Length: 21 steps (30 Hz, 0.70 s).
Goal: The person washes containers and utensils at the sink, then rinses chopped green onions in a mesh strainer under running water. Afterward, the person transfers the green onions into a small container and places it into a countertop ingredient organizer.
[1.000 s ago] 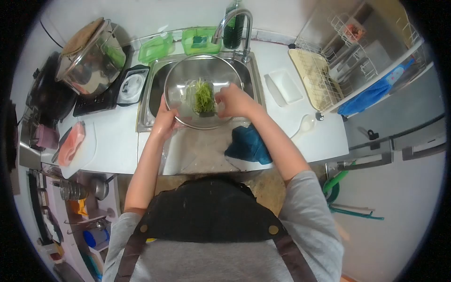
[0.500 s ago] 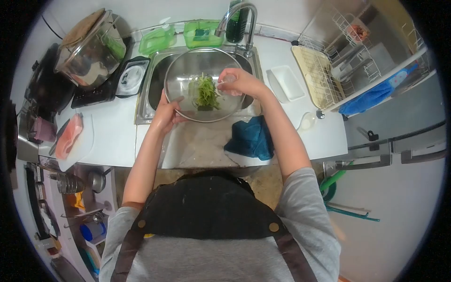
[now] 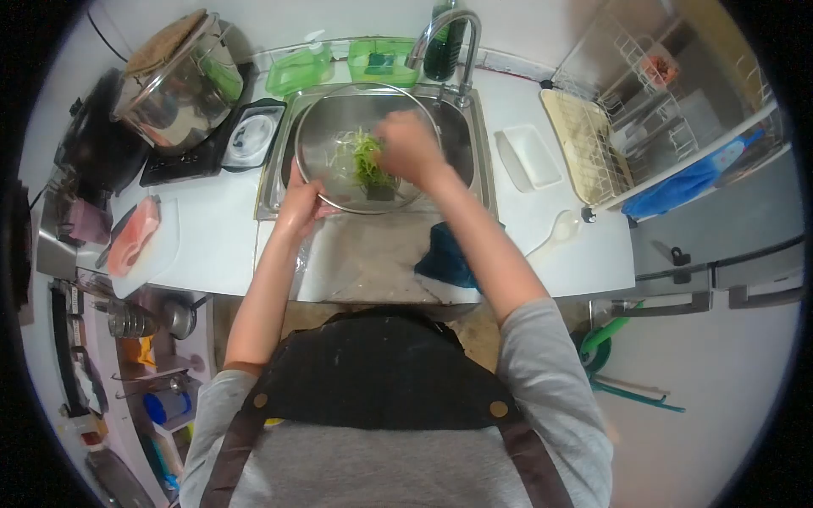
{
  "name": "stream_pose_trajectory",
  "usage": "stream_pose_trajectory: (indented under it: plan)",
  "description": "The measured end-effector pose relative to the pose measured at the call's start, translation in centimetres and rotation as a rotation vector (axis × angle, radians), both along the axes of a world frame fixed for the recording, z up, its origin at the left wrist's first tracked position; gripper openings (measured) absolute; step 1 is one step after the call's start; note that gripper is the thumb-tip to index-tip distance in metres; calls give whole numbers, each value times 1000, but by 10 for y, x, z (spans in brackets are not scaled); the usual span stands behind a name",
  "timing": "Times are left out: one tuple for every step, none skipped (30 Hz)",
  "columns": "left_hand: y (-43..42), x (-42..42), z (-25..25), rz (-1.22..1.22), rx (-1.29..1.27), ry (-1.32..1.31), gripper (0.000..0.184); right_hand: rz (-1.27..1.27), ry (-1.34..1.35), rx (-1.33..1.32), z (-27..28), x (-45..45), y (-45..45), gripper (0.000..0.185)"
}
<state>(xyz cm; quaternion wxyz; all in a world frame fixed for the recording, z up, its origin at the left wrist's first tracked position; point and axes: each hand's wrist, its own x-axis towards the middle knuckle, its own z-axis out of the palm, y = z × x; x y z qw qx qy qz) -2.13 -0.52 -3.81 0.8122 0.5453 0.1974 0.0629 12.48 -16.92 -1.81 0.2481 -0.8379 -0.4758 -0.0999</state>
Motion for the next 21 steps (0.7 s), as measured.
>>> stream_pose_trajectory:
  plan:
    - [-4, 1, 0, -8, 6, -9, 84, 27, -41, -44, -6, -9, 18, 33]
    - [-7, 1, 0, -16, 12, -20, 84, 55, -84, -87, -11, -15, 33, 37]
    - [-10, 2, -1, -23, 17, -32, 83, 30, -110, -163, -14, -17, 43, 41]
    - [-13, 0, 3, -17, 41, 1, 83, 7, -138, -238, -17, -18, 51, 44]
    - [-14, -1, 6, -14, 47, 5, 83, -11, -166, -315, -20, -18, 58, 48]
    - [-15, -4, 10, -9, 53, 11, 83, -7, -159, -322, -22, -16, 60, 49]
    - [-14, -7, 13, -2, 56, 19, 84, 0, -151, -330, -23, -15, 60, 51]
    - [-11, -5, 8, 13, 30, 1, 87, 6, -144, -341, -23, -13, 60, 53]
    - [-9, -5, 7, 7, 26, -22, 87, -12, -124, -327, -24, -11, 60, 53]
    - [-7, -5, 7, 2, 20, -44, 86, -30, -104, -316, -25, -9, 60, 52]
    - [-6, -6, 6, -6, 14, -65, 86, -49, -82, -304, -25, -7, 60, 52]
    - [-5, -7, 5, -3, 14, -65, 85, -38, -40, -227, -25, -4, 60, 52]
    - [-4, -6, 6, -2, 16, -66, 84, -28, 0, -149, -19, 0, 61, 52]
    - [-3, -6, 7, -2, 18, -68, 84, -20, 41, -70, -15, 1, 61, 52]
    - [-3, -5, 7, -3, 2, -59, 83, -18, 1, -26, -12, 0, 60, 51]
    - [-3, -5, 8, -6, -13, -50, 82, -18, -38, 19, -8, -3, 58, 49]
    - [-3, -3, 8, -12, -28, -42, 81, -21, -79, 64, -3, -5, 56, 48]
    - [-3, -2, 8, -22, -52, -48, 80, -33, -71, 160, 3, -5, 55, 47]
    - [-3, -1, 7, -31, -77, -53, 79, -44, -62, 255, 8, -6, 53, 46]
    - [-2, -1, 5, -38, -103, -57, 77, -54, -52, 349, 11, -7, 52, 45]
    - [-1, -1, 4, -32, -129, -65, 77, -50, -56, 393, 16, -6, 50, 45]
